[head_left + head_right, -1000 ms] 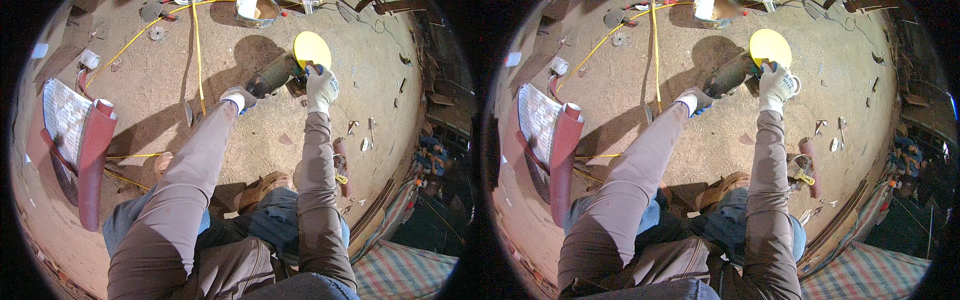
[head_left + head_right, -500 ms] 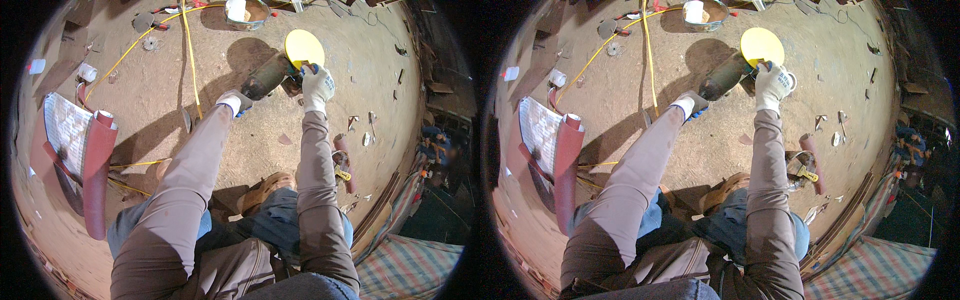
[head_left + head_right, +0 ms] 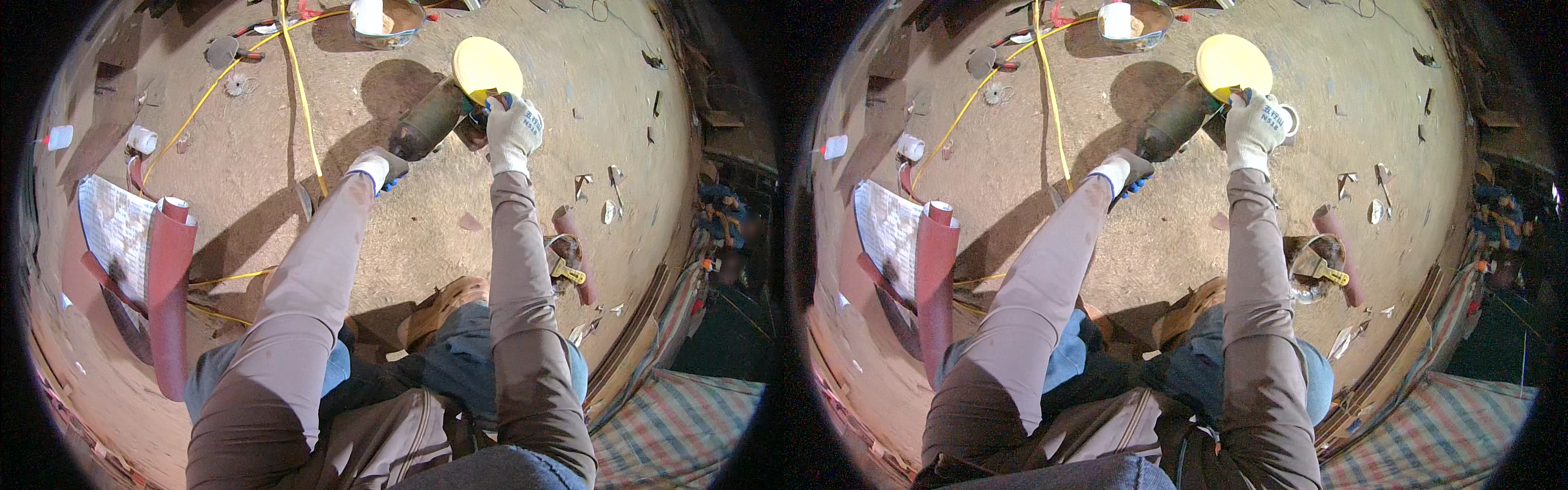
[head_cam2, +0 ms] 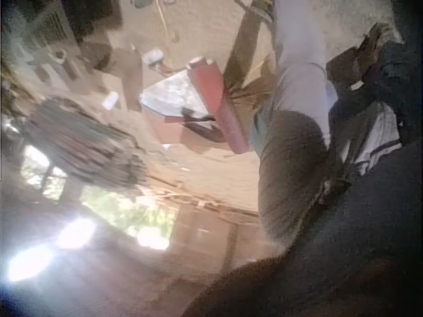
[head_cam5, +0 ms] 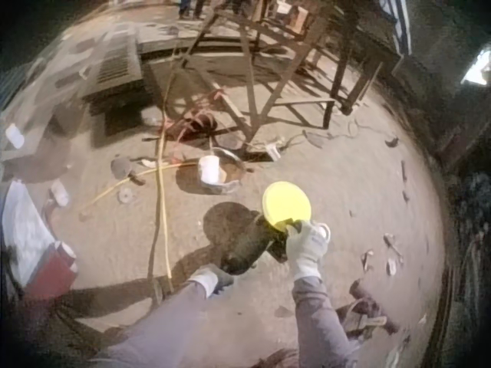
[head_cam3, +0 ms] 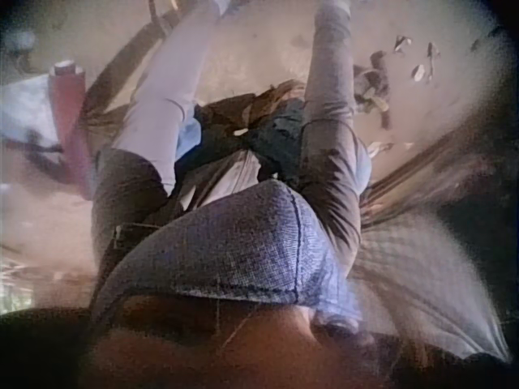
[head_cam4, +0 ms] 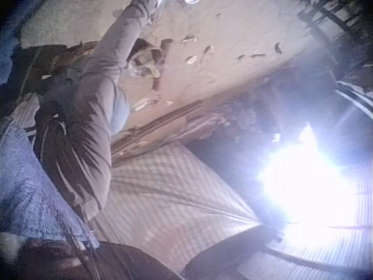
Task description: The person sits on the floor and uses an angle grinder with a sanding disc to sand a wooden board. They adjust the tool, apply a liquid from a spray bottle, and continue sanding the surface.
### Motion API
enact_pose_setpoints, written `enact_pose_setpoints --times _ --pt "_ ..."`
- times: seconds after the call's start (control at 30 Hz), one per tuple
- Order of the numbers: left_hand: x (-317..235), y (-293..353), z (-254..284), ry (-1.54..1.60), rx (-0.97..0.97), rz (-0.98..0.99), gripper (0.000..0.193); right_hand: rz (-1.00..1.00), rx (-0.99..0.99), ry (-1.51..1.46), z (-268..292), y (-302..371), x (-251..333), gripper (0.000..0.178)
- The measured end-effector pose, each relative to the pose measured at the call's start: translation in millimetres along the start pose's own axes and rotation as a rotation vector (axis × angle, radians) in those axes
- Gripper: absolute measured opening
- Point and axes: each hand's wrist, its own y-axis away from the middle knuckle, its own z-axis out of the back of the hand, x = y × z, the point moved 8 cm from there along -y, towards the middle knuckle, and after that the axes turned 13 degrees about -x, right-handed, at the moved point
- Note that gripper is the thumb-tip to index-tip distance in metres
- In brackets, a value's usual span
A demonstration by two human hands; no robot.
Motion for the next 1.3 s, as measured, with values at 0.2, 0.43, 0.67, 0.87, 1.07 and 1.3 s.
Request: enact_pose_setpoints --times 0.2,0.43,0.67,0.87,1.07,1.3 --pt "-2 -3 -4 -0.005 0.003 -0.018 0.026 -0.009 -0.062 0.002 -8 0 -15 0.031" --pt "3 -7 -7 0.011 -0.007 -0.01 0.026 -0.15 0.072 -0.164 -9 -11 -37 0.035" --pt "-4 -3 -5 0.062 -0.006 -0.058 0.028 -0.337 0.148 -0.495 -21 -51 -99 0.039" --pt "5 -4 7 0.11 -0.02 -0.138 0.036 -0.285 0.405 -0.406 4 -52 -129 0.037" --pt "3 32 6 0.437 0.307 -0.02 0.035 -0.465 0.522 -0.829 20 -7 -161 0.048" --pt "12 13 -16 0.566 0.387 -0.025 0.019 -0.712 0.272 -1.138 -12 10 -164 0.067"
